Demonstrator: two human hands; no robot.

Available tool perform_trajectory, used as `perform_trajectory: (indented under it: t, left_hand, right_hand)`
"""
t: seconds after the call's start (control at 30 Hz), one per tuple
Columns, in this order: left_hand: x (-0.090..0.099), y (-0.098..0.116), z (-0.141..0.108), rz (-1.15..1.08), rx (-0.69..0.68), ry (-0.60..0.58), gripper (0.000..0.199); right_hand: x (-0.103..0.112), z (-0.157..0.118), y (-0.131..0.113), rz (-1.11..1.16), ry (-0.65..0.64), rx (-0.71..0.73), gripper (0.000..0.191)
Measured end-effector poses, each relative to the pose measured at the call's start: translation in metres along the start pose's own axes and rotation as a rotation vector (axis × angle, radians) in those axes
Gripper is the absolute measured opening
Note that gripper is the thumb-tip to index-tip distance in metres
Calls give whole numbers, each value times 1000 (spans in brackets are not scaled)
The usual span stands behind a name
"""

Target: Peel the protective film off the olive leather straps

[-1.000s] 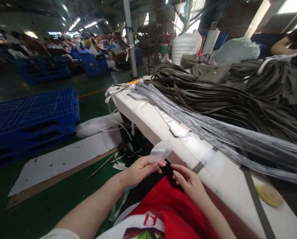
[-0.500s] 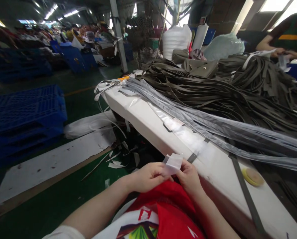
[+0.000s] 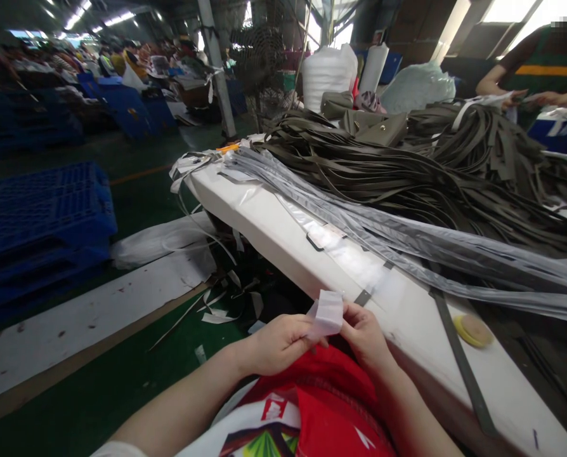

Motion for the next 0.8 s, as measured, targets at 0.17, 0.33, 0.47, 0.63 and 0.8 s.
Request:
perform_trajectory:
  t: [0.17,0.33,0.47,0.63,0.8]
  left_hand:
    - [-3,2,0,9,-4,-26,36]
    - [-6,2,0,13,-16,-60,33]
    - [-9,4,1,13,-39,-86,32]
    - [-14,-1,1,30,-21,-96,27]
    - [-15,-4,1,44,-8,-76,29]
  right_hand:
    - [-1,-1,-7,-26,-71,36,27]
    - [-4,-3,-14,-92,-106,146,12]
    - [-5,-4,-11,-9,-19,98,14]
    - [-6,-4,-8,-46,-133,90,19]
    - [0,-2,-5,-55,-92,98,18]
Point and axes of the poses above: each hand's wrist, its own z-axis towards the middle knuckle, its own x-axis out of the back of the hand, y = z × x, the point moved 2 cm from there along z, towards the middle knuckle, and after that the axes turned 15 degrees about y, right-handed, at the moved point
